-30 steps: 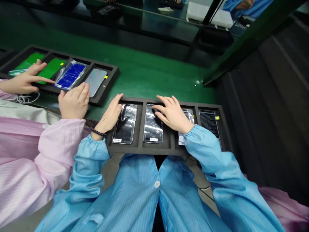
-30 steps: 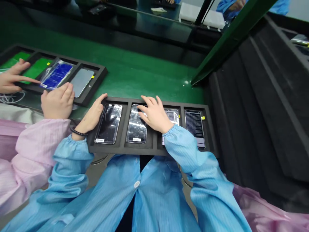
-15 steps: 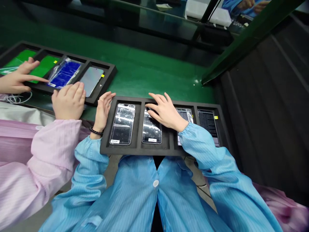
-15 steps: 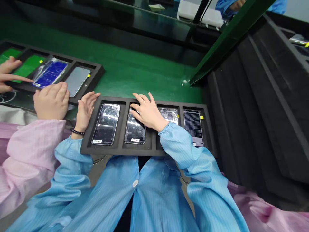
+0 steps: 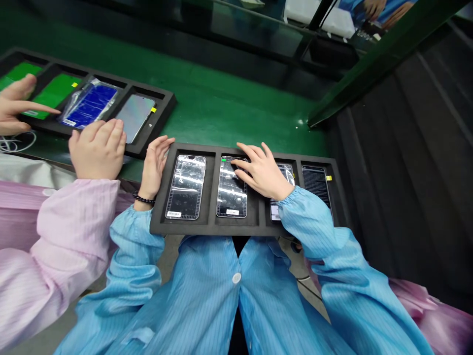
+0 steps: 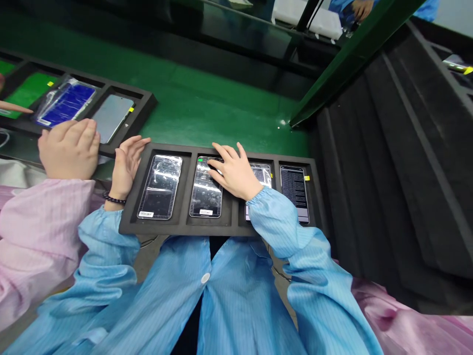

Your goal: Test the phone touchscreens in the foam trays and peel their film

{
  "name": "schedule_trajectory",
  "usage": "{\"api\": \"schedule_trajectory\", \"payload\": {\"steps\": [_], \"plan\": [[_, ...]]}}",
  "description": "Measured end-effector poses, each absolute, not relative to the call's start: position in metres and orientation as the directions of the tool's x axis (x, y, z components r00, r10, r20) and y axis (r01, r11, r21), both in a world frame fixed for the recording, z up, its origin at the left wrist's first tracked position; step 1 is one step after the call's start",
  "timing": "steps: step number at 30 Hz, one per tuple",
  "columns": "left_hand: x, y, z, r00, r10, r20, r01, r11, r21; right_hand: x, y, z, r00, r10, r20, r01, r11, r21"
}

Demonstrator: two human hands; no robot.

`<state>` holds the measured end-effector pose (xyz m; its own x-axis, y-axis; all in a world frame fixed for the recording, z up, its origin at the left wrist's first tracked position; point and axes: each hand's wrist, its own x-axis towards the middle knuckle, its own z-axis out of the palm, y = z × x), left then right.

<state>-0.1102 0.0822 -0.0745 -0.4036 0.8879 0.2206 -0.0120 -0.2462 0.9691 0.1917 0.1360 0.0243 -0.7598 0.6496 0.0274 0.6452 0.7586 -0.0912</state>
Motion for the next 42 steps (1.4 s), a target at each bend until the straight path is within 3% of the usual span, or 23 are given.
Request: {"api": "schedule_trajectory", "payload": {"steps": [10,19,31,42], "plan": [[-0.109,0.081,-0.072,-0.400,0.891,0.213,-0.023,-0.242,0.970,0.227,0.135,0.025,-0.635,0.771,0.045,0.765,0.636,-0.101],[-0.109,0.081,-0.069,-0.381,0.900,0.211,-0.024,-0.238,0.971,0.173,0.140,0.020,-0.775,0.629,0.058,0.620,0.775,-0.123],[-0.107,0.079,-0.065,-0.388,0.901,0.193,-0.014,-0.215,0.976,0.230,0.136,0.022,-0.643,0.761,0.092,0.755,0.649,-0.090],[-0.108,0.080,-0.066,-0.403,0.895,0.190,-0.019,-0.215,0.976,0.220,0.124,0.022,-0.692,0.720,0.048,0.712,0.692,-0.122]]}}
